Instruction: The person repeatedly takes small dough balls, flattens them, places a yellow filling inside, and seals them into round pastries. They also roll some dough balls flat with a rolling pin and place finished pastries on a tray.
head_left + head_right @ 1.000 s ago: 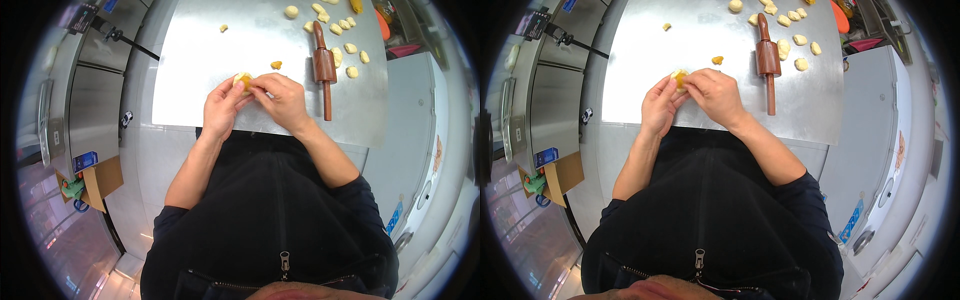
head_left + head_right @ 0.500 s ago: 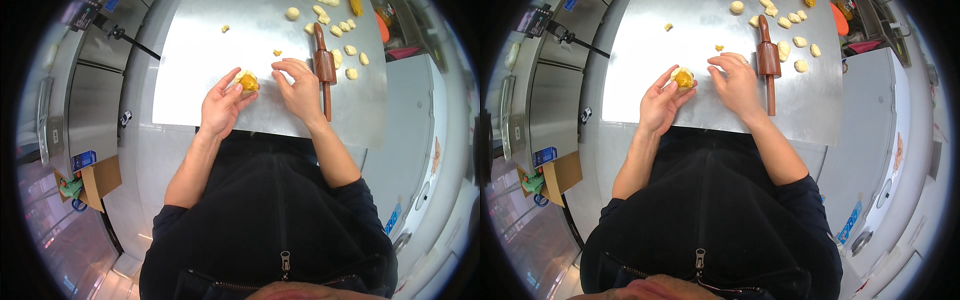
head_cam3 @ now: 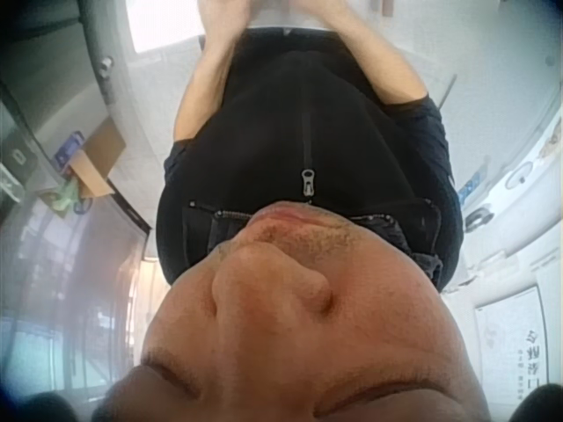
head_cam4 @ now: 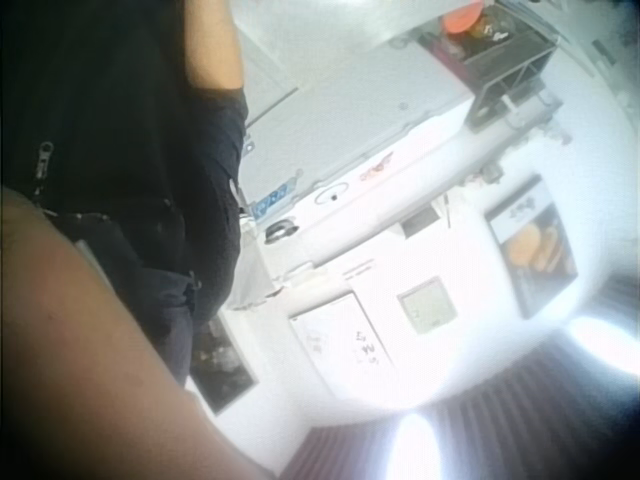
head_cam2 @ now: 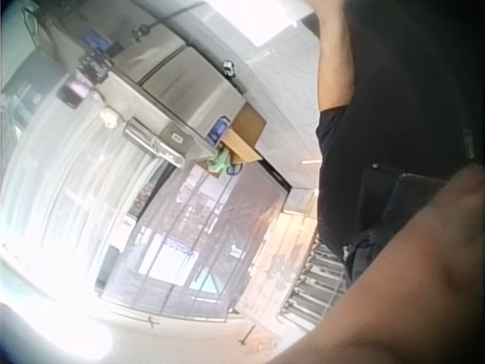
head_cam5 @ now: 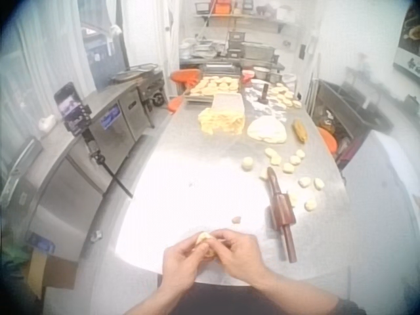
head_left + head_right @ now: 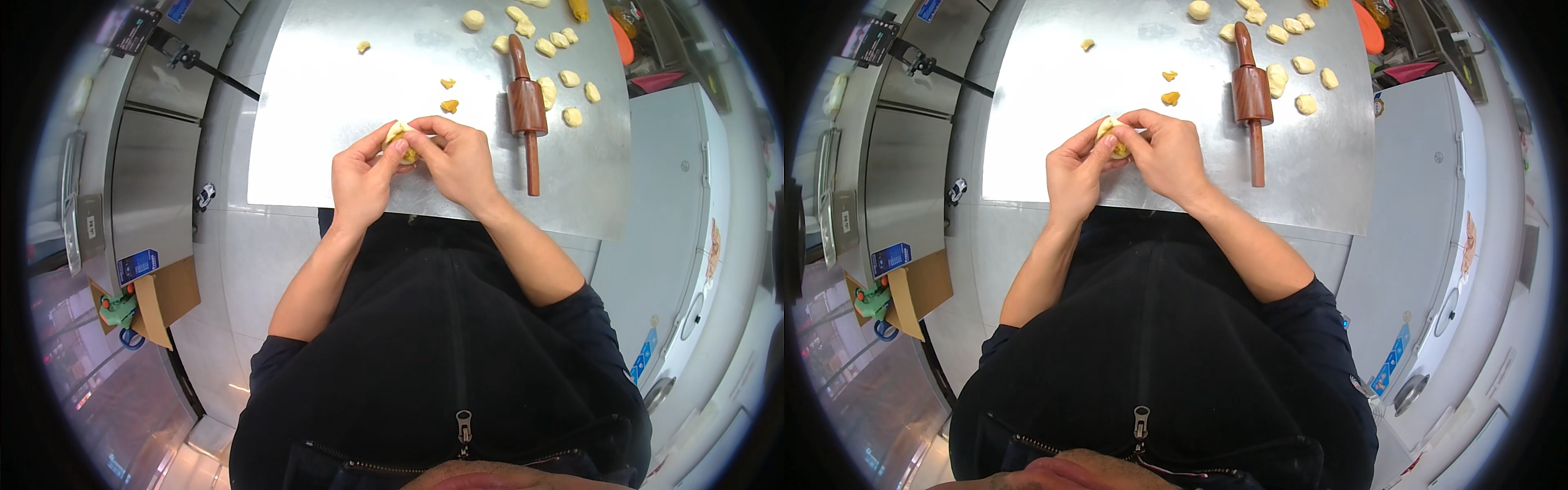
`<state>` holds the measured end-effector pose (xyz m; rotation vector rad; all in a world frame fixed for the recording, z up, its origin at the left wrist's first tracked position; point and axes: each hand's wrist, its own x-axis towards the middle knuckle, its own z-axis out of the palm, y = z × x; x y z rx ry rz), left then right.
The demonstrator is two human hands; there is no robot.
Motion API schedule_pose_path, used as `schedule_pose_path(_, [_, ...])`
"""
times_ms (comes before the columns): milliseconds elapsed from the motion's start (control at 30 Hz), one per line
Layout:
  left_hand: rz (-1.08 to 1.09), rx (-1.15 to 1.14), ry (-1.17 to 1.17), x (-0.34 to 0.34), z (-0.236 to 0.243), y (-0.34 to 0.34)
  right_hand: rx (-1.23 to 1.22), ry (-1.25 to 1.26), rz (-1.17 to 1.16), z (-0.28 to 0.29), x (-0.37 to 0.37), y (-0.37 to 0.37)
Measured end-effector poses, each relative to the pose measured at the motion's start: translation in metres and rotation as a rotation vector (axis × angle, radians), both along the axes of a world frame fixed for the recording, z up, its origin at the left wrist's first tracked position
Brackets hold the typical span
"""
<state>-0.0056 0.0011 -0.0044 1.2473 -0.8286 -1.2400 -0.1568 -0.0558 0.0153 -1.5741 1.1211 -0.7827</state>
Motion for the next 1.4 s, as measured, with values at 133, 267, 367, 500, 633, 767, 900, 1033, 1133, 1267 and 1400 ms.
schedule_pose_path(133, [0.041,0.012,0.019,0.004,0.004,-0.003,0.094,-0.130,0.071,0.002,-0.004,-0.002])
schedule_pose_path(267, [-0.024,-0.076,-0.049,0.002,0.004,0.002,0.189,-0.226,0.063,-0.002,-0.007,-0.007])
schedule_pose_path(367, [-0.122,-0.079,-0.146,0.010,0.003,0.002,0.274,-0.293,0.107,-0.002,-0.012,-0.009])
schedule_pose_path(500, [-0.141,-0.229,-0.291,0.013,0.002,-0.001,0.289,-0.295,0.120,0.004,-0.018,-0.009])
schedule_pose_path(633, [-0.115,0.003,0.426,0.010,0.002,0.004,-0.323,0.067,0.152,0.008,-0.017,-0.014])
schedule_pose_path(767, [-0.311,0.032,0.554,0.016,0.001,-0.002,-0.646,0.168,0.309,0.009,-0.009,-0.028])
schedule_pose_path(900, [-0.230,0.153,0.574,0.015,0.007,-0.007,-0.419,0.347,0.560,0.008,-0.002,-0.036])
schedule_pose_path(1033, [-0.076,0.107,0.514,-0.004,0.020,0.003,-0.455,0.281,0.417,0.006,0.006,-0.029])
schedule_pose_path(1133, [-0.057,0.067,0.304,-0.010,0.024,0.001,-0.458,0.147,0.372,0.005,0.009,-0.024])
schedule_pose_path(1267, [-0.121,0.092,0.518,0.007,0.024,0.000,-0.442,0.209,0.393,0.002,0.004,-0.024])
schedule_pose_path(1400, [-0.142,0.109,0.725,0.014,0.016,0.001,-0.471,0.038,0.365,-0.005,0.001,-0.022])
